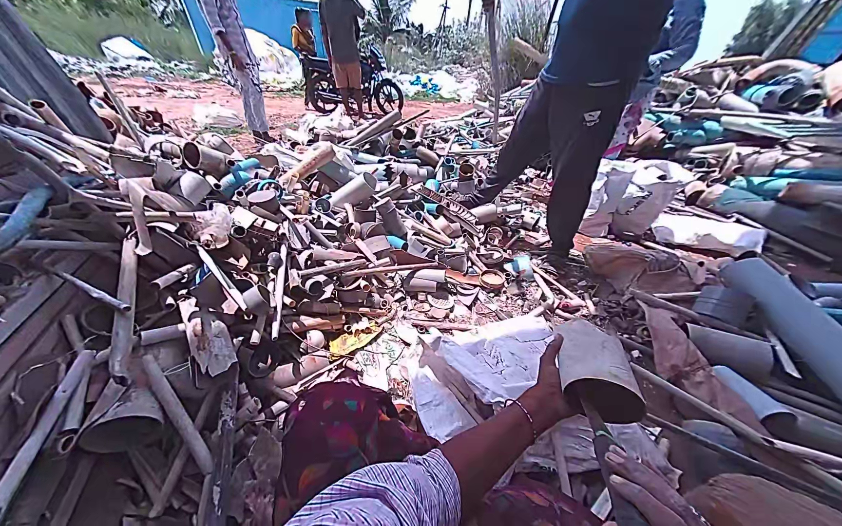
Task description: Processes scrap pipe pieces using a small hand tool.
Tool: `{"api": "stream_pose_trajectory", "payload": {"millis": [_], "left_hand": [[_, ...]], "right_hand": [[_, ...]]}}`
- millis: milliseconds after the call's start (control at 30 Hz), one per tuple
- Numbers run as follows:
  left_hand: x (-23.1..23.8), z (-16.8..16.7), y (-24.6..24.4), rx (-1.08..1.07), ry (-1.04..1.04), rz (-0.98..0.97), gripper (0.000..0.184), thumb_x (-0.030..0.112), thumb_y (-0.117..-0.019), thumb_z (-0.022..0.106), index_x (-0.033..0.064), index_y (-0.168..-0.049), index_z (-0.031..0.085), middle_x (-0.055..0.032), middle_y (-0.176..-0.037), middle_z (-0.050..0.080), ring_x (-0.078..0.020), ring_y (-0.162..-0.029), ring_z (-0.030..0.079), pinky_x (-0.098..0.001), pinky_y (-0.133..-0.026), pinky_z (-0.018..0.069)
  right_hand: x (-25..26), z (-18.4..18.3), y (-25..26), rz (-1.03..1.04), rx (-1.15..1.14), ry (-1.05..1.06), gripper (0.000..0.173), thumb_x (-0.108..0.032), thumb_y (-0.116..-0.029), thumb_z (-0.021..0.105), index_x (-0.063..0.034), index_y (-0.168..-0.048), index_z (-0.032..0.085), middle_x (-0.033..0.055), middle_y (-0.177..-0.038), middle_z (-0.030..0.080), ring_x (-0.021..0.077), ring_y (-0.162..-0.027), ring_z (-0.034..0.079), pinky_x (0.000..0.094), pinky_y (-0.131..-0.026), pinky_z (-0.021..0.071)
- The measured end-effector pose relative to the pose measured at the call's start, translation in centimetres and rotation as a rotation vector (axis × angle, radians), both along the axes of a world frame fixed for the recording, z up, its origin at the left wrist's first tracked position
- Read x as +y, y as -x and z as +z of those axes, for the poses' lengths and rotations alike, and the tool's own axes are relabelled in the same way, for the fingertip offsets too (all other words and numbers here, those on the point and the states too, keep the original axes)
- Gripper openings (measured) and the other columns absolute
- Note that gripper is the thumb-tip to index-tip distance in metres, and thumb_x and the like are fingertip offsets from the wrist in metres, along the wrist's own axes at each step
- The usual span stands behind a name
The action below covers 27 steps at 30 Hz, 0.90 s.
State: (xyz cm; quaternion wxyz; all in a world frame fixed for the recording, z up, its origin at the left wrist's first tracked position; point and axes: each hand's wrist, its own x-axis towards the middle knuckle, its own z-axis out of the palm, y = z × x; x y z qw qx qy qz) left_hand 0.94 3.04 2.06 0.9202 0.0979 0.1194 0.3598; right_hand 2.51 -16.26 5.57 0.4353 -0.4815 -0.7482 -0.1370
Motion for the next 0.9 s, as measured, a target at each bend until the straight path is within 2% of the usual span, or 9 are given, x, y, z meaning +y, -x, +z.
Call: {"api": "stream_pose_trajectory", "payload": {"millis": [167,233,400,533,667,900], "left_hand": [[-0.1,0.0,-0.1,-0.007,-0.015,0.018,0.055,0.056,-0.1078,0.023,0.0174,-0.107,0.062,-0.0025,-0.086,0.072,-0.0135,-0.08,0.071,-0.0335,-0.071,0.0593],[-0.2,0.1,0.0,0.007,-0.017,0.013,0.055,0.056,-0.1077,0.023,0.0172,-0.109,0.062,-0.0027,-0.087,0.071,-0.0139,-0.081,0.071,-0.034,-0.071,0.0591],[-0.2,-0.1,-0.2,-0.011,-0.023,0.002,0.056,0.057,-0.1073,0.022,0.0174,-0.11,0.062,-0.0032,-0.089,0.072,-0.0148,-0.081,0.071,-0.0348,-0.072,0.0593],[-0.1,-0.2,-0.3,-0.023,-0.03,0.013,0.056,0.057,-0.1075,0.023,0.0172,-0.108,0.063,-0.003,-0.087,0.072,-0.0143,-0.081,0.072,-0.0343,-0.071,0.0595],[-0.1,-0.1,-0.1,-0.02,-0.025,0.0,0.058,0.058,-0.107,0.021,0.0177,-0.109,0.062,-0.0031,-0.088,0.072,-0.0148,-0.081,0.071,-0.0352,-0.072,0.0592],[0.3,-0.3,-0.1,-0.022,-0.007,-0.003,0.055,0.058,-0.1067,0.024,0.0181,-0.108,0.062,-0.0028,-0.088,0.071,-0.0149,-0.081,0.071,-0.0359,-0.071,0.0593]], "right_hand": [[-0.1,0.1,0.1,-0.015,-0.001,0.015,0.04,-0.041,-0.1089,0.044,-0.003,-0.11,0.058,0.0161,-0.115,0.067,0.0131,-0.128,0.058,0.0265,-0.116,0.0358],[-0.4,0.9,0.9,-0.045,0.004,0.016,0.04,-0.039,-0.1086,0.046,-0.0016,-0.107,0.06,0.0197,-0.109,0.071,0.0194,-0.124,0.063,0.0298,-0.114,0.0383],[-0.6,1.1,0.9,-0.049,-0.008,0.018,0.037,-0.035,-0.109,0.046,-0.0013,-0.107,0.06,0.0207,-0.107,0.07,0.0217,-0.122,0.064,0.0296,-0.113,0.039],[-0.2,0.1,0.1,-0.007,-0.028,0.011,0.037,-0.038,-0.1096,0.042,-0.0042,-0.111,0.058,0.0139,-0.117,0.066,0.0114,-0.13,0.056,0.0255,-0.117,0.0348],[-0.5,1.0,1.0,-0.047,-0.026,0.028,0.036,-0.034,-0.1093,0.045,-0.0015,-0.108,0.061,0.0196,-0.11,0.071,0.0197,-0.123,0.063,0.0288,-0.114,0.0378],[-0.3,1.0,1.1,-0.045,-0.032,0.018,0.032,-0.028,-0.1082,0.049,0.0006,-0.107,0.062,0.0223,-0.108,0.072,0.0229,-0.12,0.066,0.0301,-0.112,0.0408]]}}
